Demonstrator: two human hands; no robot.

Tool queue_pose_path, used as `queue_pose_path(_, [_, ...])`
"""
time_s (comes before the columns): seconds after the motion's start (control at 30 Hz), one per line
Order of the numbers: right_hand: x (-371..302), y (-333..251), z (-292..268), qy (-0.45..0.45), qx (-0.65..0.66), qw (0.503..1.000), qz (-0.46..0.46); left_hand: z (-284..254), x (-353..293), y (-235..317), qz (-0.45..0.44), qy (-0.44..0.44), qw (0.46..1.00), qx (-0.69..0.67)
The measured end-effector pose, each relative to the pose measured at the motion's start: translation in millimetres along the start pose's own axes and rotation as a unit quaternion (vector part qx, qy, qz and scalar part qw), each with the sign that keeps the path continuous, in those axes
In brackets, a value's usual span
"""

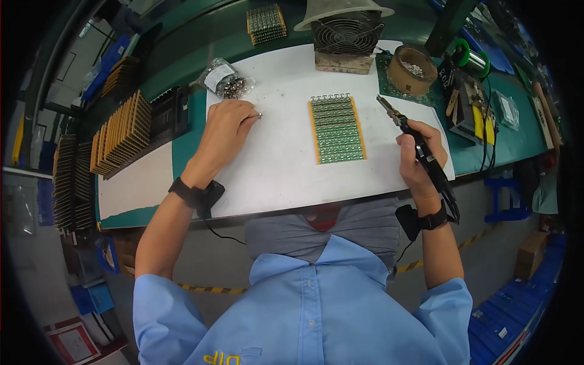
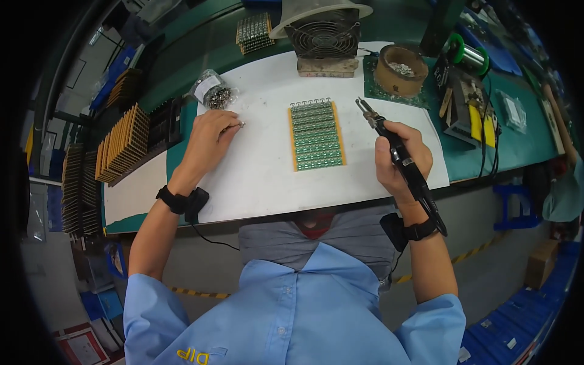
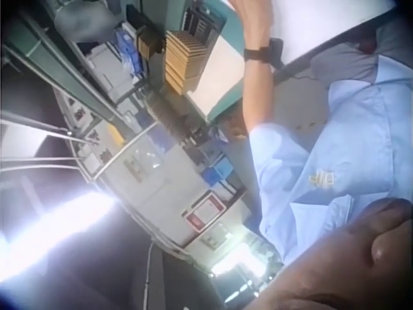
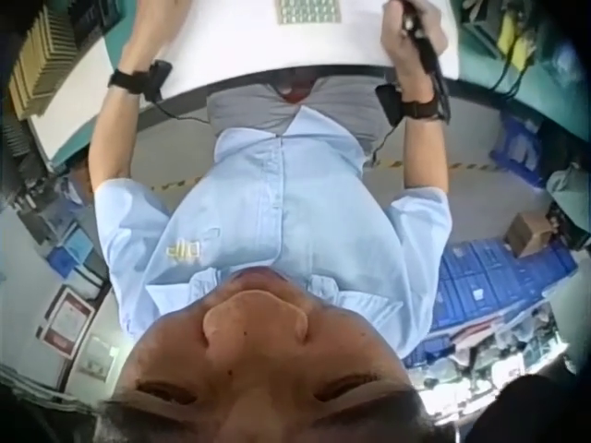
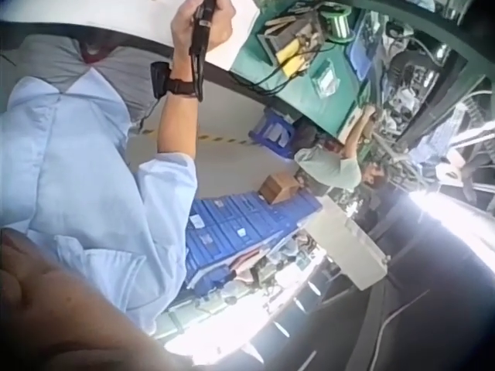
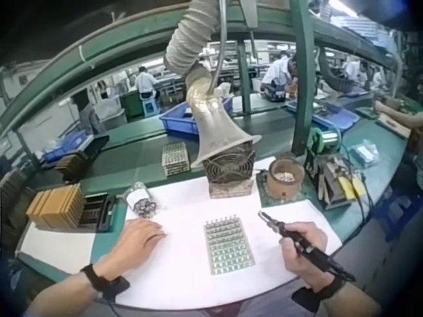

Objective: The person picks up a metal component from a bag and places it onto a circuit board, then uses a soldering iron to fuse it to the board. This process is repeated for several components before the person sets the soldering iron back into its holder.

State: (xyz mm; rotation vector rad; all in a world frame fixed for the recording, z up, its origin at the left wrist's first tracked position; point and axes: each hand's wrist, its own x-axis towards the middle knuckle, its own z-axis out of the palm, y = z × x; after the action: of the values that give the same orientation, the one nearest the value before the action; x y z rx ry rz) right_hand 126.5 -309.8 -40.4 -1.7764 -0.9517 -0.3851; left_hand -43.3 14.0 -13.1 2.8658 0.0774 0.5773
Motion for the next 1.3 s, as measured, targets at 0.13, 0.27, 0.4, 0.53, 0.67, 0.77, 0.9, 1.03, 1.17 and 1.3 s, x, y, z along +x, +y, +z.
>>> queue_pose_path(0.13, [0.5,-1.3,-1.0,0.013,0.006,1.0,-0.003,-10.2,9.9,6.5,-0.026,-0.018,0.999,-0.016])
queue_pose_path(0.27, [4.0,-4.4,2.1,0.025,0.019,0.999,-0.039,-12.8,12.7,12.7,-0.066,0.002,0.997,-0.033])
queue_pose_path(0.4, [4.9,-6.4,0.7,0.036,0.01,0.997,-0.073,-16.9,7.4,18.1,-0.148,0.008,0.987,-0.064])
queue_pose_path(0.53, [1.0,-4.5,-1.5,0.02,0.023,0.996,-0.079,-23.2,7.0,40.2,-0.138,-0.016,0.989,-0.046])
queue_pose_path(0.67, [0.1,-0.9,-0.9,-0.017,0.067,0.995,-0.078,-25.7,-5.9,51.4,-0.15,0.0,0.987,-0.061])
queue_pose_path(0.77, [0.2,1.2,-1.6,-0.044,0.064,0.995,-0.062,-22.3,-13.2,55.7,-0.23,-0.033,0.962,-0.144])
queue_pose_path(0.9, [0.0,-0.1,-4.9,-0.035,0.093,0.994,-0.053,-18.6,-15.3,59.2,-0.256,-0.014,0.939,-0.229])
queue_pose_path(1.03, [-2.5,-10.7,1.7,-0.037,0.158,0.987,0.005,-16.8,-19.3,65.9,-0.265,0.029,0.881,-0.39])
queue_pose_path(1.17, [-8.7,-32.9,13.9,-0.066,0.129,0.989,-0.025,-22.4,-16.1,90.3,-0.273,0.003,0.861,-0.428])
queue_pose_path(1.3, [0.5,-73.3,31.9,-0.186,0.125,0.974,-0.031,-13.7,-14.5,98.8,-0.264,-0.022,0.822,-0.505])
